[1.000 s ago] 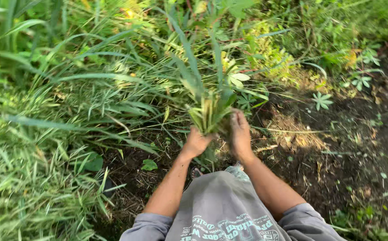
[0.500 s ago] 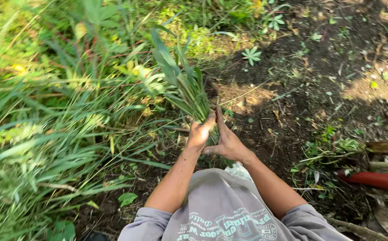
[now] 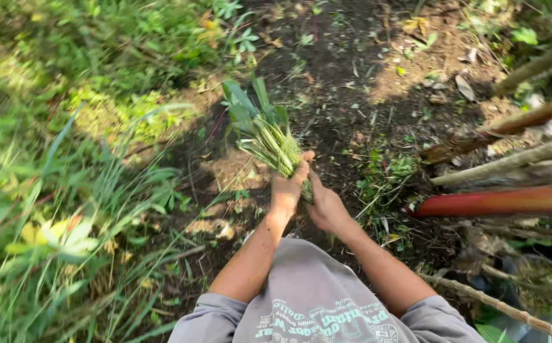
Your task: The person clears weeds and grass from a garden bed by hand and with a small hand hoe. They pull clumps of grass, loosen soil around plant bases, and gather the removed vegetation into piles.
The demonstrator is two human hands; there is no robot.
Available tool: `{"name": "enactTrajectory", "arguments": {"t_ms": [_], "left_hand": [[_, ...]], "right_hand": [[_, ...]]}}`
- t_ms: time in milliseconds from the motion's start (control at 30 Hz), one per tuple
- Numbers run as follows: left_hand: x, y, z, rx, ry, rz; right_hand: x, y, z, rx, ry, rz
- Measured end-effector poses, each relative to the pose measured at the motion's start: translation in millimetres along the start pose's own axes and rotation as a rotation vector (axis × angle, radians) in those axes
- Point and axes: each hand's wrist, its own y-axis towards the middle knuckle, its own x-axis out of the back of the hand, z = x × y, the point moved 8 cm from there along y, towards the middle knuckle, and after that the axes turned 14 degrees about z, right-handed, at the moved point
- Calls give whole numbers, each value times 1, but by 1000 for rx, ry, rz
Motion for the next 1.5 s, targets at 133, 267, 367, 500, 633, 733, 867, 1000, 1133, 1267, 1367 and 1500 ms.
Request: {"name": "enactTrajectory", "arguments": {"t_ms": [133, 267, 367, 500, 633, 733, 867, 1000, 1133, 1267, 1367, 1500], "left_hand": [[-37, 83, 36, 34, -164, 24], [-57, 184, 52, 173, -492, -14], [-64, 276, 41, 200, -443, 21], [-103, 410, 25, 203, -485, 274], [-129, 517, 21, 258, -384, 225], [-150, 580, 33, 251, -334, 181], [-193, 670, 57, 232, -340, 244], [-236, 773, 91, 261, -327, 199], [-278, 864, 128, 450, -281, 176], [-341, 964, 134, 531, -415, 231], [-363, 993, 152, 640, -348, 219], [-412, 1047, 164, 702, -256, 370]], "right_hand": [[55, 23, -32, -185, 128, -152], [144, 64, -62, -83, 149, -402], [205, 119, -73, 150, -154, -421], [246, 204, -146, -151, 290, -139], [327, 272, -168, -104, 135, -397], [346, 310, -213, -273, 445, -366], [411, 363, -257, -32, 781, -440], [469, 415, -331, -307, 1169, -302], [552, 418, -381, -228, 999, -292], [681, 430, -413, 214, 407, -396], [667, 450, -486, -168, 1286, -74], [721, 468, -528, -250, 1039, -295]]}}
